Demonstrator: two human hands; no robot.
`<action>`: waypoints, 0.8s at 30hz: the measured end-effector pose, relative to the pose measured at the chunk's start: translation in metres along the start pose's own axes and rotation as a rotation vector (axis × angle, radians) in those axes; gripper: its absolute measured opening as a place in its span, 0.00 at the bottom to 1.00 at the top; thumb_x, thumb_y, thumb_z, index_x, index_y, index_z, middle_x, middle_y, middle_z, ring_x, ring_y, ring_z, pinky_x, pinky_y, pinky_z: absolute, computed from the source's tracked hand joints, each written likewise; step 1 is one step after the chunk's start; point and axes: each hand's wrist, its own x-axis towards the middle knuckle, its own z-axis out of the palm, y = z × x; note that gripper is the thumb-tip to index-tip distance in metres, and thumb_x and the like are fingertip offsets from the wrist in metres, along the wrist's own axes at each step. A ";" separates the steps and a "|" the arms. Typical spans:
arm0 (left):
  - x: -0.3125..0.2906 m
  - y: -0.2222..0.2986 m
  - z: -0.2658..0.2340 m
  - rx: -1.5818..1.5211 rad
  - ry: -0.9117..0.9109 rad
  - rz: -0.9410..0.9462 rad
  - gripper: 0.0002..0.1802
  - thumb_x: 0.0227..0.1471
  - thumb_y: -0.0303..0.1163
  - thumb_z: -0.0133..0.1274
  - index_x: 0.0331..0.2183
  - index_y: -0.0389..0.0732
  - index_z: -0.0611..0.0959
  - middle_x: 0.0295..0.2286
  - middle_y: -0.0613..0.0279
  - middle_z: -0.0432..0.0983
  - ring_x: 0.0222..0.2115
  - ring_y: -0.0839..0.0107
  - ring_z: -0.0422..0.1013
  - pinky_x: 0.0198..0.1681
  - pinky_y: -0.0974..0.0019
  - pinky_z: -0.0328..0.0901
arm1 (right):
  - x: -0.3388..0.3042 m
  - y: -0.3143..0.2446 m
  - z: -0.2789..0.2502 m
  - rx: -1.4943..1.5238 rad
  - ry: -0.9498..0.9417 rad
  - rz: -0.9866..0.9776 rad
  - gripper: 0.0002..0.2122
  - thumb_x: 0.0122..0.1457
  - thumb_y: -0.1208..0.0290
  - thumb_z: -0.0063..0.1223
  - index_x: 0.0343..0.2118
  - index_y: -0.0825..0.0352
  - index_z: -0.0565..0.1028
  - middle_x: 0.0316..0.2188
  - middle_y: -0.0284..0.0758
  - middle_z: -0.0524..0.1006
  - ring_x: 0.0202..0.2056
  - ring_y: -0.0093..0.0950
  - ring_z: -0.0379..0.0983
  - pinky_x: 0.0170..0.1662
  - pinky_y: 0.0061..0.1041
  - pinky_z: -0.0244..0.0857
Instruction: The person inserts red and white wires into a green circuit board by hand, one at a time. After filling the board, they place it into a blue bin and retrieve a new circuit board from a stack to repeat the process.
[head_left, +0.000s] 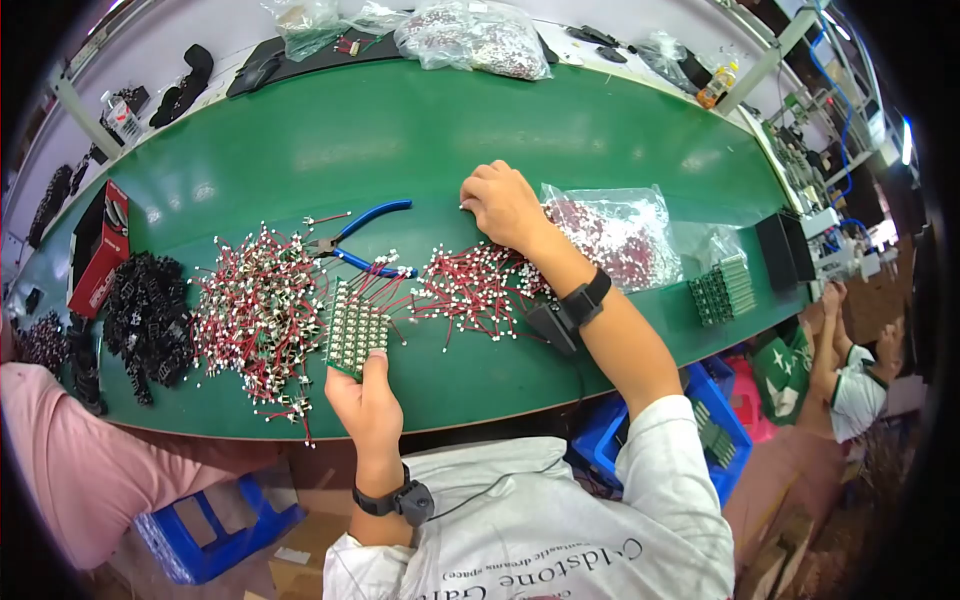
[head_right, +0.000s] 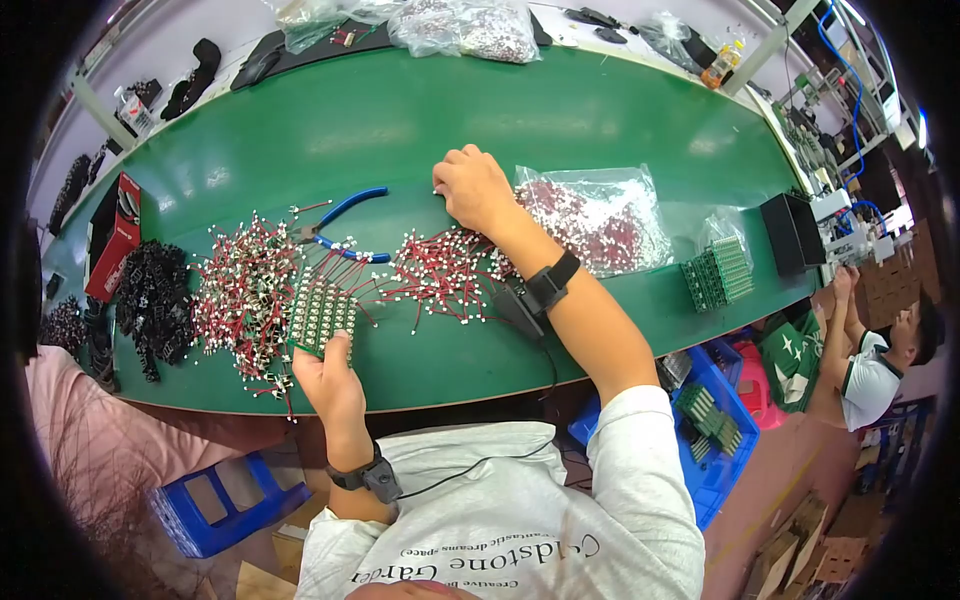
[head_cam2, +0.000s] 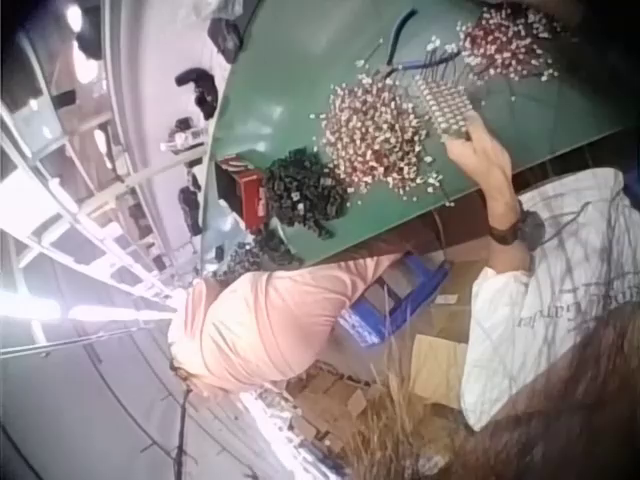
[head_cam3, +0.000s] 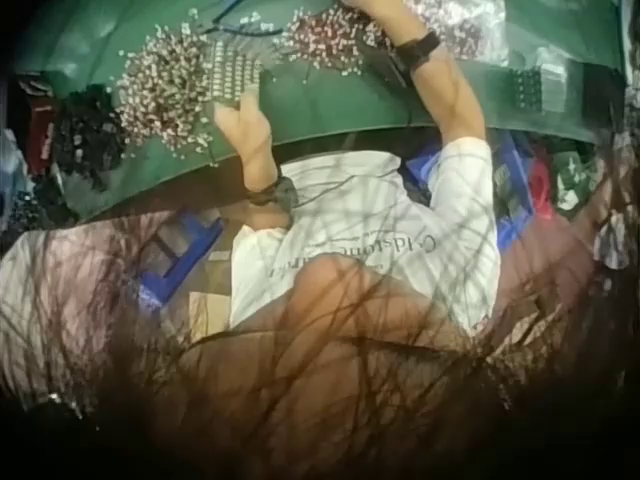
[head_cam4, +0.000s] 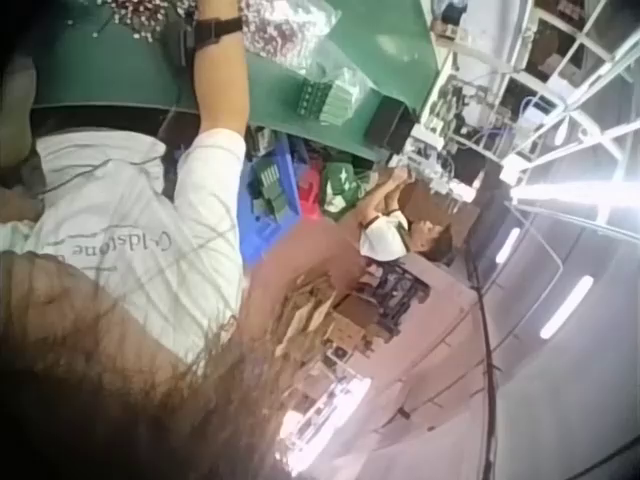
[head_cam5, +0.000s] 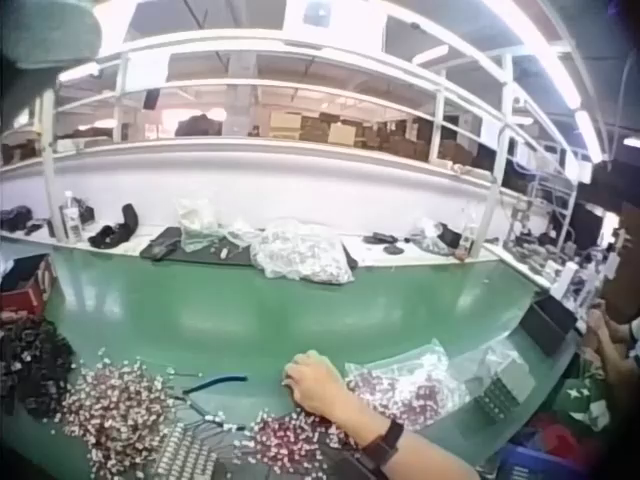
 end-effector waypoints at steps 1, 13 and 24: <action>-0.002 0.003 0.002 -0.007 0.014 -0.001 0.10 0.53 0.19 0.48 0.39 0.31 0.78 0.31 0.70 0.75 0.28 0.84 0.64 0.31 0.76 0.60 | 0.001 0.000 0.000 0.005 0.003 -0.002 0.03 0.52 0.75 0.57 0.30 0.66 0.76 0.31 0.39 0.76 0.39 0.42 0.71 0.43 0.37 0.66; -0.008 0.011 0.014 -0.248 0.102 -0.044 0.15 0.50 0.14 0.49 0.43 0.31 0.77 0.36 0.64 0.76 0.33 0.79 0.70 0.37 0.73 0.64 | -0.050 -0.099 -0.063 0.803 0.040 0.237 0.04 0.57 0.79 0.53 0.34 0.71 0.72 0.24 0.31 0.70 0.24 0.16 0.64 0.26 0.20 0.60; -0.020 0.002 0.046 -0.311 0.005 -0.097 0.15 0.52 0.14 0.48 0.43 0.32 0.76 0.38 0.63 0.76 0.35 0.79 0.71 0.40 0.74 0.64 | -0.079 -0.127 -0.043 0.580 0.209 -0.081 0.07 0.49 0.82 0.60 0.30 0.69 0.73 0.26 0.38 0.73 0.27 0.37 0.73 0.29 0.32 0.68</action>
